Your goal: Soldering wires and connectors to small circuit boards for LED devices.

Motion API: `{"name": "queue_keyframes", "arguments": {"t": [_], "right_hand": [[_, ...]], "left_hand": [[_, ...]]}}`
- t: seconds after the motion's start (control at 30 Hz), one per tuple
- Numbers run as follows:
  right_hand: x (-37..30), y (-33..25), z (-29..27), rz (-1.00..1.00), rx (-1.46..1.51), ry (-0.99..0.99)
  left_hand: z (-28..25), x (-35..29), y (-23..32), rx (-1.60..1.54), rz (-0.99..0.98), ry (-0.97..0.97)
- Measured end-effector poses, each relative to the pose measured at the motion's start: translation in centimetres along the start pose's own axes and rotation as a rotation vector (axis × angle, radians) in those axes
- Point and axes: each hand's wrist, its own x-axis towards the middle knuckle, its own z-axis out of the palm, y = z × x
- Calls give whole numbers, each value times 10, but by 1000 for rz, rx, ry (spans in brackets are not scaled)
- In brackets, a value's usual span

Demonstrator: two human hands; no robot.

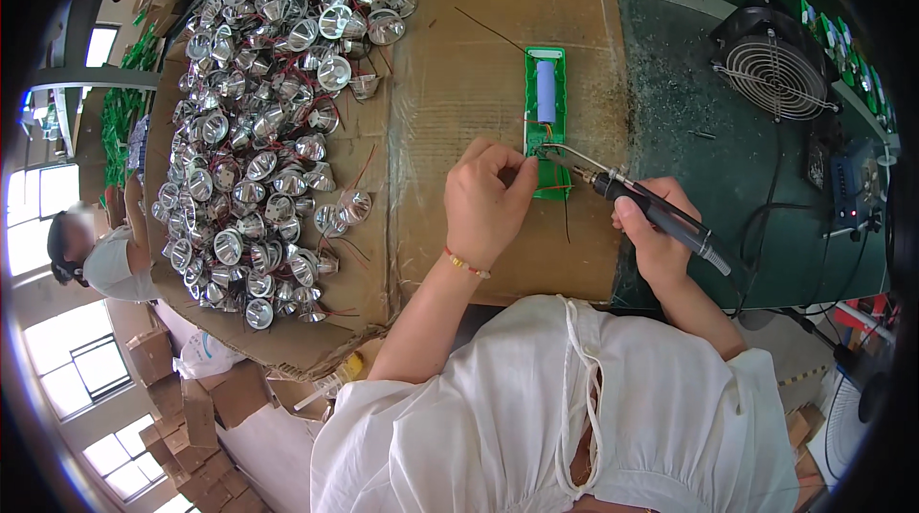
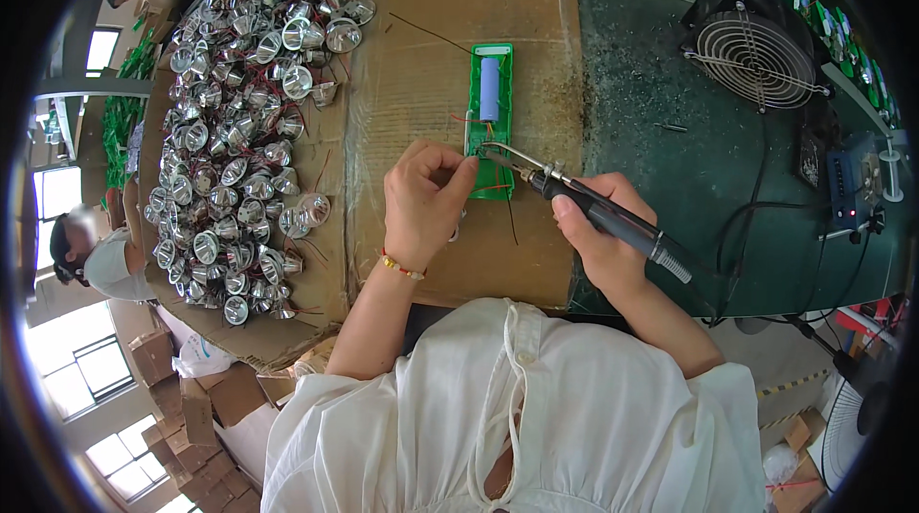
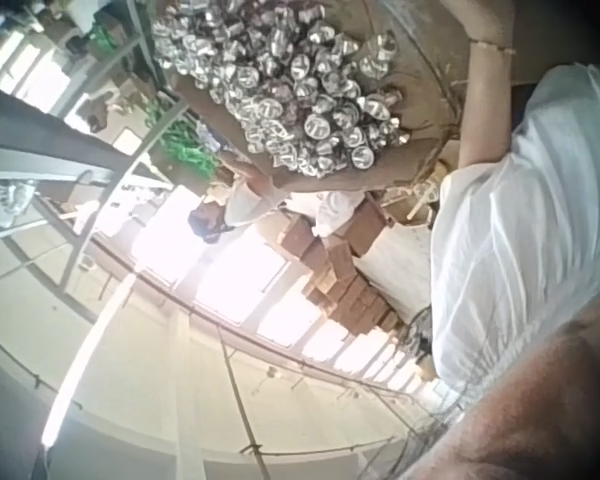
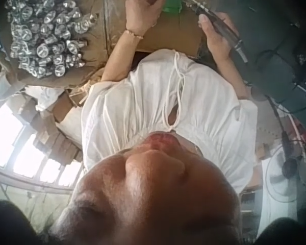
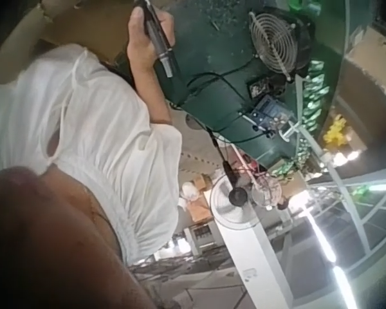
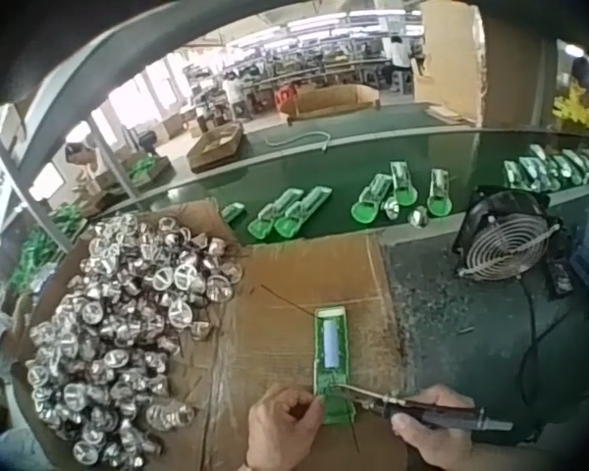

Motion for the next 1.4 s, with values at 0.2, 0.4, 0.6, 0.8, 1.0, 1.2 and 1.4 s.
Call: {"name": "queue_keyframes", "arguments": {"t": [0.2, 0.4, 0.6, 0.8, 1.0, 1.2, 1.4], "right_hand": [[11, -3, -2, 326, 255, 68], [1, -4, -3, 198, 291, 154], [-6, -5, -11, 130, 187, 134], [-11, -2, -15, 121, 191, 119], [-15, -2, -20, 113, 158, 108], [-16, -2, -22, 123, 149, 114], [-17, -3, -25, 121, 165, 136]], "left_hand": [[3, 0, 1, -85, -25, 19], [3, 1, -1, -74, -13, 31], [3, 2, 0, -81, -26, 30], [4, 3, -2, -82, -11, 31], [3, 2, 0, -54, -31, 36], [-2, -1, 7, 60, 42, 23], [-16, -11, 15, 303, 499, -59]]}}
